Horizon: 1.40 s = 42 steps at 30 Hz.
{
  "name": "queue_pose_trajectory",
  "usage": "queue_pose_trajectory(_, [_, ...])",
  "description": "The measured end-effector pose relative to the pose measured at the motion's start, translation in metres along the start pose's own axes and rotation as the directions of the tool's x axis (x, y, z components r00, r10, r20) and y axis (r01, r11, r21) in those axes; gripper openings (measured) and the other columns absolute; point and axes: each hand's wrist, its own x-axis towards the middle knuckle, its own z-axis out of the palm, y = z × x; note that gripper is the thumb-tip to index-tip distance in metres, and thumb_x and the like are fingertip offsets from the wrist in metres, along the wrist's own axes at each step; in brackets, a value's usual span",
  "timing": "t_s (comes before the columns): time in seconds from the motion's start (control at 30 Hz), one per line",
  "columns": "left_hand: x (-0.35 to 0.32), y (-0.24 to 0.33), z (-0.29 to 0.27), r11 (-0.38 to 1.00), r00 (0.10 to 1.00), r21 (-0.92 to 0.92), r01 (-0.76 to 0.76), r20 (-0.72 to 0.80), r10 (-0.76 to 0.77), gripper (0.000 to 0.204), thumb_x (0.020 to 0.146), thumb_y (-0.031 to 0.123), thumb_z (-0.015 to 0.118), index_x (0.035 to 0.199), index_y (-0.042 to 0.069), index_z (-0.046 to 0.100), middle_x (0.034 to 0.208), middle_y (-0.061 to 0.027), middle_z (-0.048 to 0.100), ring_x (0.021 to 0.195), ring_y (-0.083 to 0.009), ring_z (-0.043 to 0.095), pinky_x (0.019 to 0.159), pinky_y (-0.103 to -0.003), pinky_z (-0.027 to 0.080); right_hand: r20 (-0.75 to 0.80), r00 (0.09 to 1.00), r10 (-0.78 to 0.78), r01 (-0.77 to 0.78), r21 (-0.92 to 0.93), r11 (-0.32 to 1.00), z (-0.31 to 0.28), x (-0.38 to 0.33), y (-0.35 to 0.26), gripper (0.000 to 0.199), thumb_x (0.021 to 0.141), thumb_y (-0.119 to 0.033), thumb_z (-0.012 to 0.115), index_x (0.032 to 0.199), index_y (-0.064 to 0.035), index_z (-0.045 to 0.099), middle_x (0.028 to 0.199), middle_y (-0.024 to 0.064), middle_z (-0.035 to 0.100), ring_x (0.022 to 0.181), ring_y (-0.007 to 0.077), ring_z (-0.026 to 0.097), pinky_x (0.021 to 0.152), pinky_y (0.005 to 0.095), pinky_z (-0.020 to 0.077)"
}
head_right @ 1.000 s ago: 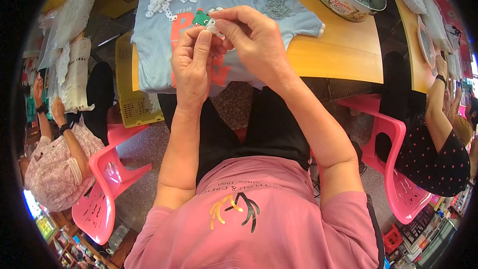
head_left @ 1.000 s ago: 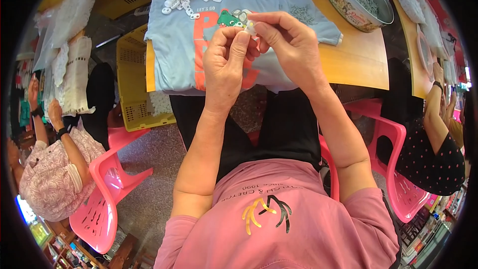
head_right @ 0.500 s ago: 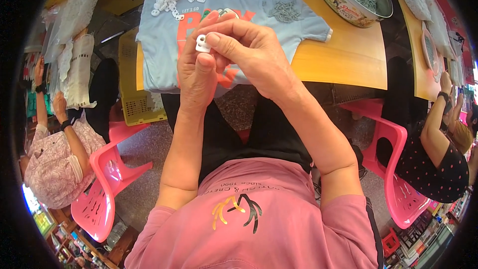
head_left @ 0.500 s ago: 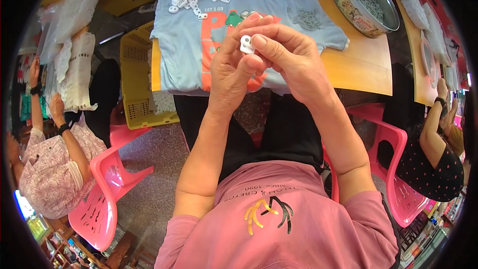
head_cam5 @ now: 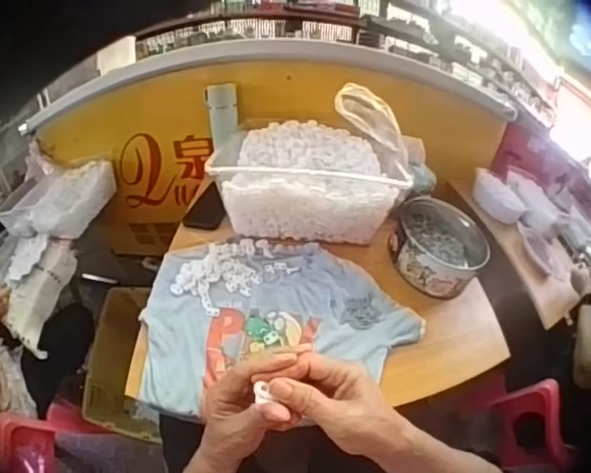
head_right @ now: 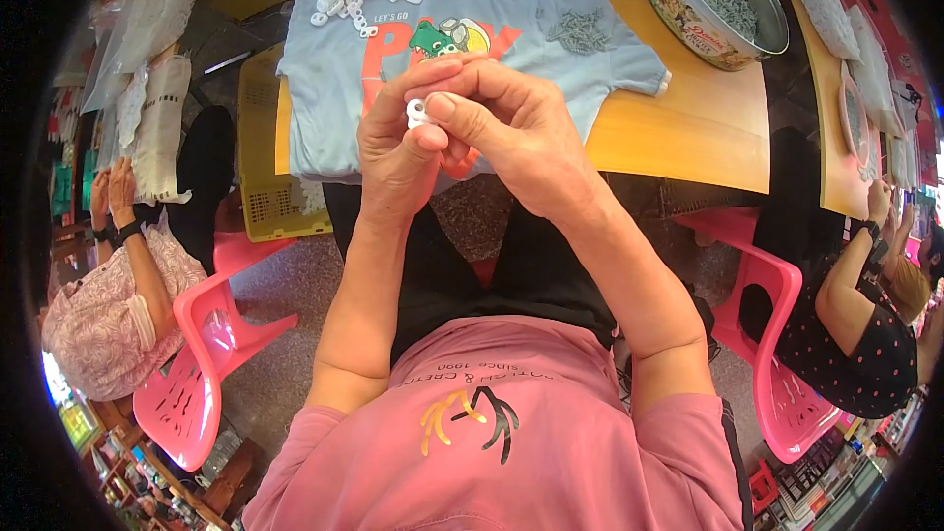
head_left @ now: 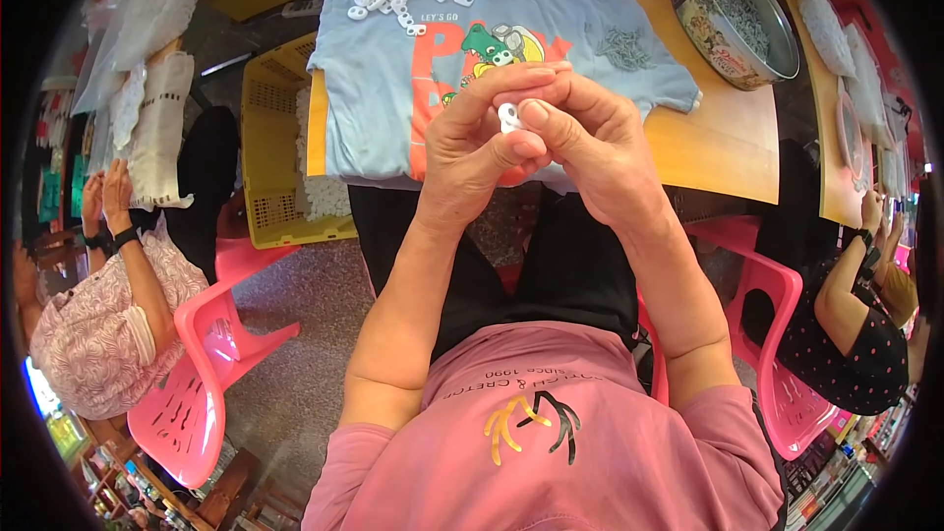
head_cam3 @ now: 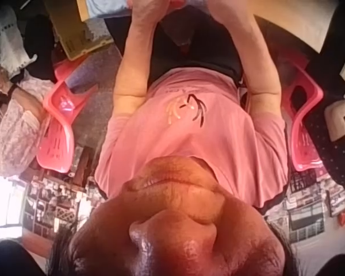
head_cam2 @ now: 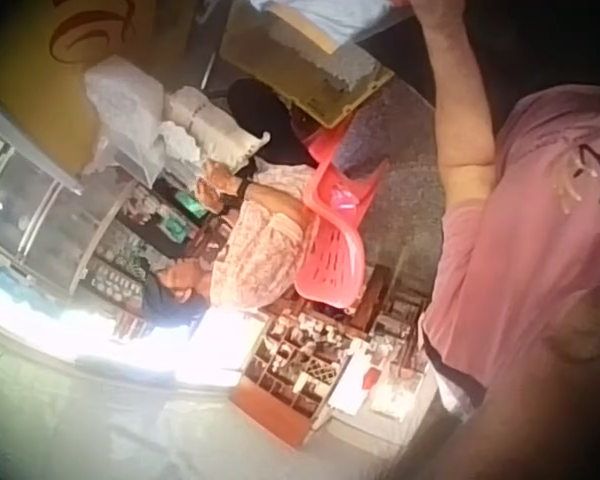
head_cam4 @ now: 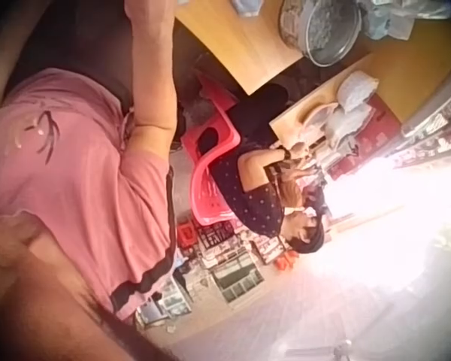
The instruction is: Manually assembling and inspecting small plastic components on a printed t-shirt at a manual workstation.
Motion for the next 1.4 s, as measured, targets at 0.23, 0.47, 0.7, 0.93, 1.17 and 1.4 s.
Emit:
queue_pose_trajectory(0.23, [-0.004,0.001,-0.001,1.0,0.999,0.003,0.024,-0.036,-0.024,0.043,0.087,0.017,0.075,0.126,0.003,0.062,0.127,-0.0128,0.063,0.066,-0.0046,0.056,0.057,-0.017,0.046,0.014,0.999,-0.052,0.052,-0.001,0.999,0.006,-0.003,0.003,0.021,0.098,-0.015,0.062,0.108,0.0023,0.066,0.085,0.0019,0.062,0.073,0.0075,0.058,0.066,0.0225,0.05])
queue_pose_trajectory(0.47, [0.004,-0.004,-0.001,0.996,1.0,-0.084,0.007,-0.012,-0.008,0.077,0.088,0.019,0.074,0.151,0.005,0.031,0.139,-0.0092,0.048,0.11,-0.0143,0.055,0.093,-0.029,0.048,0.003,0.995,-0.1,0.099,-0.213,0.972,0.01,0.027,-0.029,0.02,0.097,-0.015,0.063,0.107,0.0027,0.066,0.084,0.0026,0.065,0.072,0.0074,0.059,0.065,0.0223,0.0497])
queue_pose_trajectory(0.7, [0.006,0.005,0.006,0.991,0.994,-0.12,0.054,-0.087,-0.064,0.06,0.094,0.01,0.066,0.145,0.002,0.035,0.141,-0.0088,0.045,0.132,-0.0225,0.044,0.108,-0.038,0.04,0.296,0.941,-0.163,0.283,-0.426,0.859,0.074,0.086,-0.065,0.02,0.095,-0.018,0.065,0.103,-0.0002,0.07,0.085,0.0015,0.068,0.073,0.0068,0.062,0.066,0.0228,0.051])
queue_pose_trajectory(0.93, [0.006,-0.002,0.001,0.988,0.994,0.111,0.103,-0.053,-0.098,0.021,0.098,0.006,0.058,0.118,0.001,0.06,0.113,-0.0078,0.065,0.11,-0.0148,0.059,0.097,-0.03,0.046,0.346,0.937,-0.044,0.333,-0.853,0.402,0.028,0.155,-0.039,0.022,0.091,-0.019,0.067,0.102,-0.0007,0.071,0.084,0.0048,0.07,0.076,0.0105,0.065,0.066,0.0267,0.0516])
queue_pose_trajectory(1.17, [0.004,0.002,0.007,0.955,0.978,0.217,0.202,-0.094,-0.185,0.014,0.098,0.009,0.058,0.108,0.001,0.064,0.1,-0.0031,0.068,0.089,-0.0077,0.059,0.075,-0.023,0.047,0.357,0.933,-0.05,0.36,-0.914,0.19,0.007,0.153,-0.003,0.02,0.083,-0.023,0.068,0.088,-0.0032,0.07,0.078,0.0106,0.071,0.075,0.026,0.068,0.07,0.0396,0.0524])
queue_pose_trajectory(1.4, [0.007,-0.001,0.006,0.952,0.987,0.261,0.159,-0.073,-0.145,0.014,0.098,0.008,0.057,0.108,0.0,0.064,0.101,-0.0042,0.069,0.093,-0.0092,0.061,0.081,-0.024,0.048,0.455,0.88,-0.133,0.473,-0.861,0.186,-0.008,0.151,0.002,0.02,0.083,-0.02,0.068,0.094,-0.0037,0.068,0.086,0.0125,0.071,0.076,0.0288,0.067,0.07,0.0401,0.0522])
